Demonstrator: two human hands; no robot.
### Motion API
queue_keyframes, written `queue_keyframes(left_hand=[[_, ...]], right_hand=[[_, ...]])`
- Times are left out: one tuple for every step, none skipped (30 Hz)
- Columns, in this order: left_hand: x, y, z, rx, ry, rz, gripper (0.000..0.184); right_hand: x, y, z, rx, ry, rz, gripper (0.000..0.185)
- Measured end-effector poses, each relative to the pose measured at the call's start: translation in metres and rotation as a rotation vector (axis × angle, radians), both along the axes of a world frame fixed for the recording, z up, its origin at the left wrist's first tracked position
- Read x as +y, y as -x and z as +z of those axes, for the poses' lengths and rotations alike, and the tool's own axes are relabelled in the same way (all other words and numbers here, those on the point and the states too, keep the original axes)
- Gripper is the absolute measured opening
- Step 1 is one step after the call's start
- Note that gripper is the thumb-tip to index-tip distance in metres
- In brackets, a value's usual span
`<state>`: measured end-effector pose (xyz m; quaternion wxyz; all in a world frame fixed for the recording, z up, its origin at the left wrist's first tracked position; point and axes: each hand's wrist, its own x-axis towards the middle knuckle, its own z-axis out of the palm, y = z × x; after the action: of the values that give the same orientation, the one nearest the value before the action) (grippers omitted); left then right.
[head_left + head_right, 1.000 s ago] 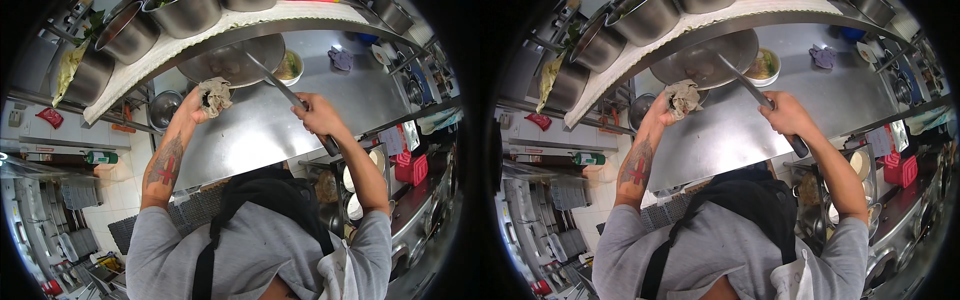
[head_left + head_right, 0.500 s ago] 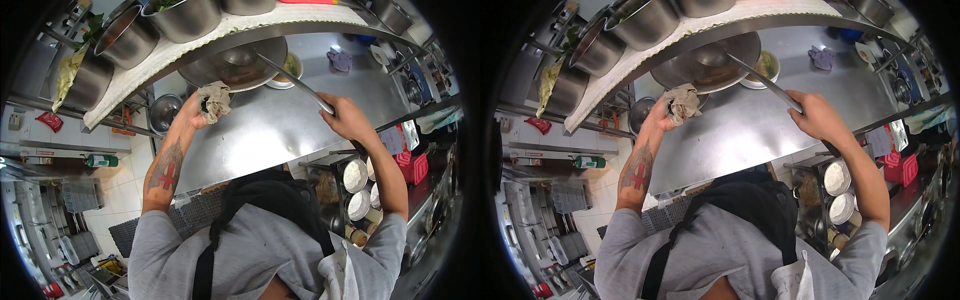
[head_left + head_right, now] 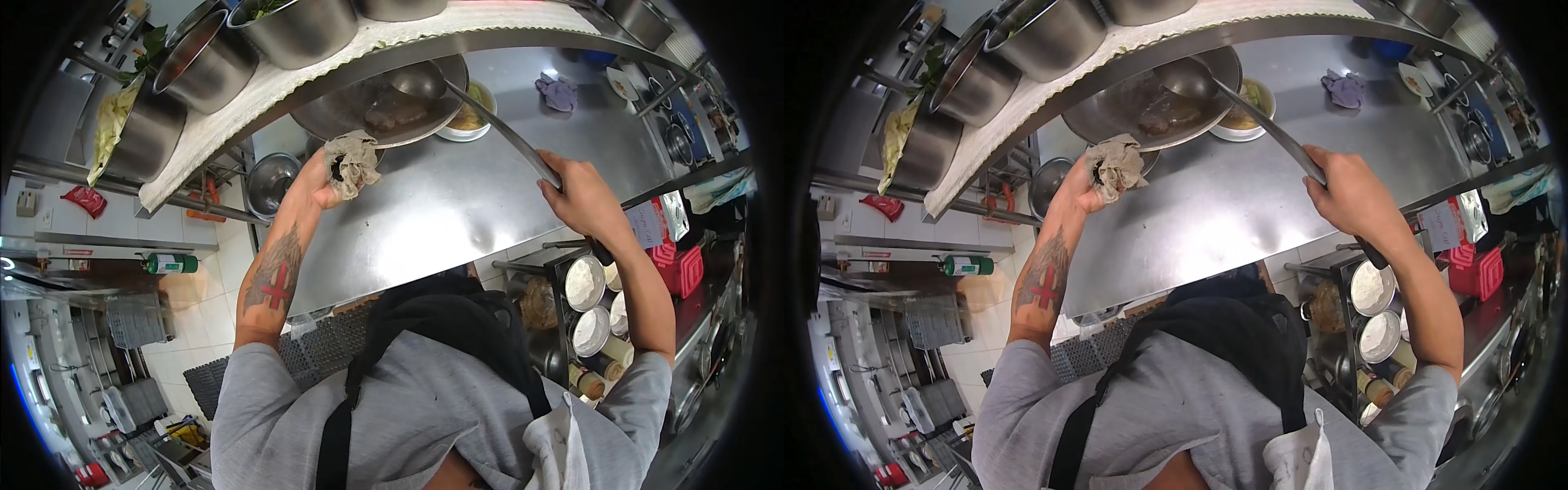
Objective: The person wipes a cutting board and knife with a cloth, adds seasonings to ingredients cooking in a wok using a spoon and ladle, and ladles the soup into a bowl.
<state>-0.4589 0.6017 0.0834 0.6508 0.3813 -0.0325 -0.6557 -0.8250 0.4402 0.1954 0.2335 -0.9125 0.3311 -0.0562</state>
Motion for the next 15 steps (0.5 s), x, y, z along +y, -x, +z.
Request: queue_keyframes(left_hand=[[0.0,-0.001,-0.001,-0.006,0.016,-0.018,0.02],[0.0,-0.002,-0.001,-0.006,0.017,-0.019,0.02],[0.0,-0.002,-0.001,-0.003,-0.008,-0.023,0.02],[0.0,-0.003,0.0,0.0,-0.033,-0.028,0.021],[0.001,-0.002,0.001,-0.002,-0.032,-0.027,0.021],[0.001,0.0,0.001,0.005,-0.022,-0.016,0.021],[0.001,0.002,0.001,0.012,-0.014,-0.005,0.021],[0.002,0.002,0.001,0.007,-0.015,-0.003,0.021],[0.003,0.002,0.002,0.01,-0.031,-0.016,0.021],[0.002,0.002,0.003,0.009,-0.046,-0.028,0.02],[0.0,0.003,0.0,0.023,-0.047,0.004,0.02],[0.0,0.006,0.0,0.01,-0.052,0.007,0.02],[0.0,0.007,0.001,0.012,-0.038,-0.007,0.019],[-0.001,0.007,0.001,0.011,-0.024,-0.02,0.019],[-0.003,0.0,-0.011,0.119,0.054,-0.11,0.017]], right_hand=[[0.001,0.002,0.001,0.007,0.007,0.017,0.04],[0.003,0.002,0.002,0.007,0.008,0.017,0.04],[0.007,0.001,0.004,0.037,-0.001,0.028,0.04],[0.01,0.0,0.006,0.067,-0.01,0.04,0.04],[0.013,-0.001,0.007,0.065,-0.008,0.04,0.04],[0.017,-0.003,0.008,0.08,-0.037,0.041,0.039],[0.019,-0.007,0.009,0.094,-0.066,0.042,0.037],[0.022,-0.012,0.012,0.088,-0.067,0.044,0.037],[0.024,-0.018,0.016,0.098,-0.324,-0.033,0.032],[0.024,-0.024,0.018,0.104,-0.581,-0.108,0.027],[0.02,-0.027,0.012,0.094,-0.584,-0.102,0.027],[0.016,-0.03,0.001,0.019,-0.766,-0.084,0.022],[0.015,-0.035,-0.005,-0.06,-0.949,-0.061,0.02],[0.016,-0.041,-0.007,-0.076,-0.956,-0.05,0.02],[0.019,-0.047,-0.008,-0.12,-1.096,-0.081,0.018]])
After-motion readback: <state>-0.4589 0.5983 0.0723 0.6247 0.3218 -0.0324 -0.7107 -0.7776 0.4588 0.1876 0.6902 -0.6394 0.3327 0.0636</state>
